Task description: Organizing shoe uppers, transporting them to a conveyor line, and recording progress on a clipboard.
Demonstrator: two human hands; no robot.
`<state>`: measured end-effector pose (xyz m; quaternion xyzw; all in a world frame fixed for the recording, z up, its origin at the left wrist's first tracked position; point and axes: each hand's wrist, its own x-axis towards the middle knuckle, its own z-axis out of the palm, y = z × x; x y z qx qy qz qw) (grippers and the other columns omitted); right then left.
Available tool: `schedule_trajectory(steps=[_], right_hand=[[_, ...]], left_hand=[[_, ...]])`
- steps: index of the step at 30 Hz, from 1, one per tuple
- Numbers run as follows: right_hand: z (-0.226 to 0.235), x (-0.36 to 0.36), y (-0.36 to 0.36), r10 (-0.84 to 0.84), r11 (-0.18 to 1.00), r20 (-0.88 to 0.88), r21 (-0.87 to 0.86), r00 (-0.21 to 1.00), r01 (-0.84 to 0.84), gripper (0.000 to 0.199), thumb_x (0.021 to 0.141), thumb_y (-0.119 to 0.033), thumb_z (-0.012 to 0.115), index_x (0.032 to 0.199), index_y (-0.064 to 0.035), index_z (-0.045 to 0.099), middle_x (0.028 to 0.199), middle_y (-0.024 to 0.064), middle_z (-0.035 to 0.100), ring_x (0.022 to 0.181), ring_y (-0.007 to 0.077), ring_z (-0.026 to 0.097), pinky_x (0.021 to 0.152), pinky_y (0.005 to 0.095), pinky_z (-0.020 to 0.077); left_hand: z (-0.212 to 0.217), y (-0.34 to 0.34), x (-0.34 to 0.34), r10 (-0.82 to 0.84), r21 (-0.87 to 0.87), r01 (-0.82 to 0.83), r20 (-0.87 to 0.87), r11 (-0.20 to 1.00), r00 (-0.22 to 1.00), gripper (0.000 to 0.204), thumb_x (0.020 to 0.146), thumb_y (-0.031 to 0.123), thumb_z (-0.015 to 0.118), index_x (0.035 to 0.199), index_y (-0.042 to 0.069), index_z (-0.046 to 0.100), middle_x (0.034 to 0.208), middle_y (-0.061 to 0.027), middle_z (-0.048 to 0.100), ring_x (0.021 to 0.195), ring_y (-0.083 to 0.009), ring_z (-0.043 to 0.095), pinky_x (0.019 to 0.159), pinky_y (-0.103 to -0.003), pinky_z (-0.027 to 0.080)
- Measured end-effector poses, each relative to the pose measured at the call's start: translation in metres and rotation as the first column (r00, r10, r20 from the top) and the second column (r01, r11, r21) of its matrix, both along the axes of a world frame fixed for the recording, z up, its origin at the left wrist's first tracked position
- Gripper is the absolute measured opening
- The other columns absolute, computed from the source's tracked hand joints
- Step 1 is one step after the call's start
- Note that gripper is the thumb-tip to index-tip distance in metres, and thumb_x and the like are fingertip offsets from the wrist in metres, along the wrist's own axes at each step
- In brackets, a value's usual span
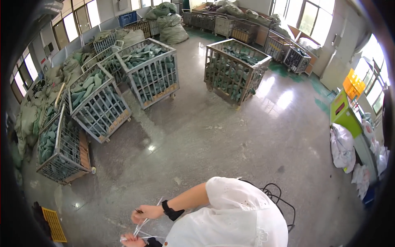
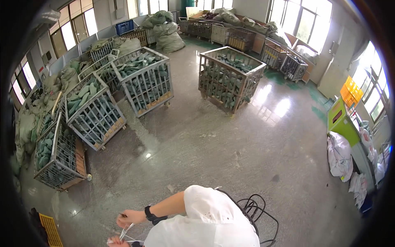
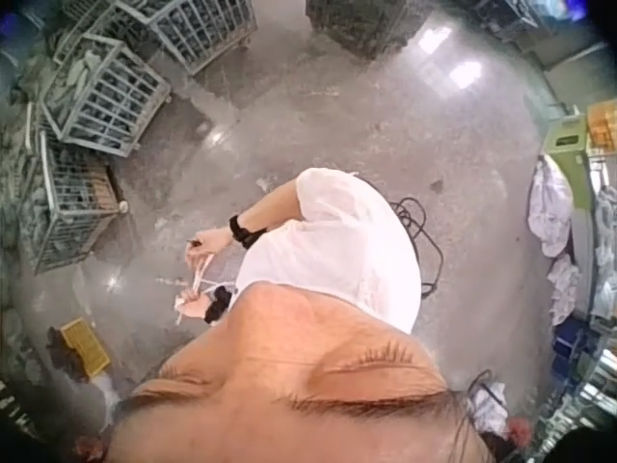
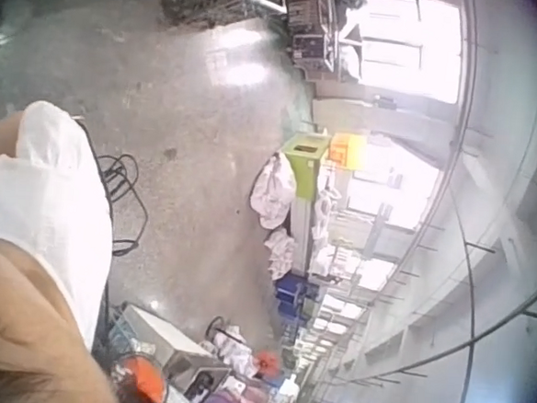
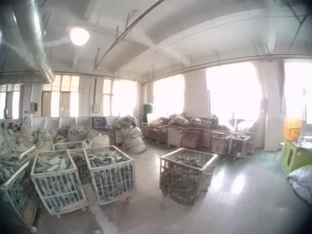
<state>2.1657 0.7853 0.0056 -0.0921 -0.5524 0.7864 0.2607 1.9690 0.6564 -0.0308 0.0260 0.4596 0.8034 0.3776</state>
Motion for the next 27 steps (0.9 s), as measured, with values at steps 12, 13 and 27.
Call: schedule_trajectory(steps=[12, 13, 27], right_hand=[[0.006, -0.341, 0.074, 0.457, 0.888, 0.421, -0.261, 0.784, -0.378, 0.063, 0.092, -0.044, 0.041, 0.142, -0.0159, 0.015, 0.076, 0.0027, 0.056, 0.057, 0.0079, 0.051, 0.049, 0.0225, 0.0415], [0.005, -0.370, 0.071, 0.491, 0.869, 0.430, -0.304, 0.758, -0.391, 0.065, 0.090, -0.044, 0.045, 0.140, -0.0103, 0.019, 0.076, 0.0004, 0.053, 0.056, 0.0070, 0.048, 0.046, 0.0213, 0.0381], [0.003, -0.825, 0.169, 0.536, 0.829, 0.489, -0.152, 0.688, -0.537, 0.007, 0.083, -0.011, 0.057, 0.084, -0.0041, 0.056, 0.068, 0.0022, 0.058, 0.051, 0.0062, 0.048, 0.043, 0.0197, 0.0342]], left_hand=[[0.053, 0.114, -0.263, 0.151, 0.162, -0.162, 0.081, 0.973, 0.985, 0.024, 0.087, 0.021, 0.040, 0.065, 0.011, 0.041, 0.061, -0.0009, 0.044, 0.057, -0.0133, 0.041, 0.056, -0.028, 0.036], [0.052, 0.117, -0.296, 0.125, 0.276, -0.138, 0.061, 0.951, 0.990, 0.023, 0.088, 0.020, 0.041, 0.067, 0.013, 0.036, 0.059, 0.0019, 0.036, 0.056, -0.0126, 0.035, 0.055, -0.027, 0.034], [0.034, 0.116, -0.709, -0.089, -0.307, 0.026, -0.192, 0.951, 0.977, 0.011, 0.086, 0.010, 0.039, 0.091, 0.007, 0.049, 0.065, 0.0010, 0.043, 0.052, -0.0089, 0.038, 0.046, -0.024, 0.034]])
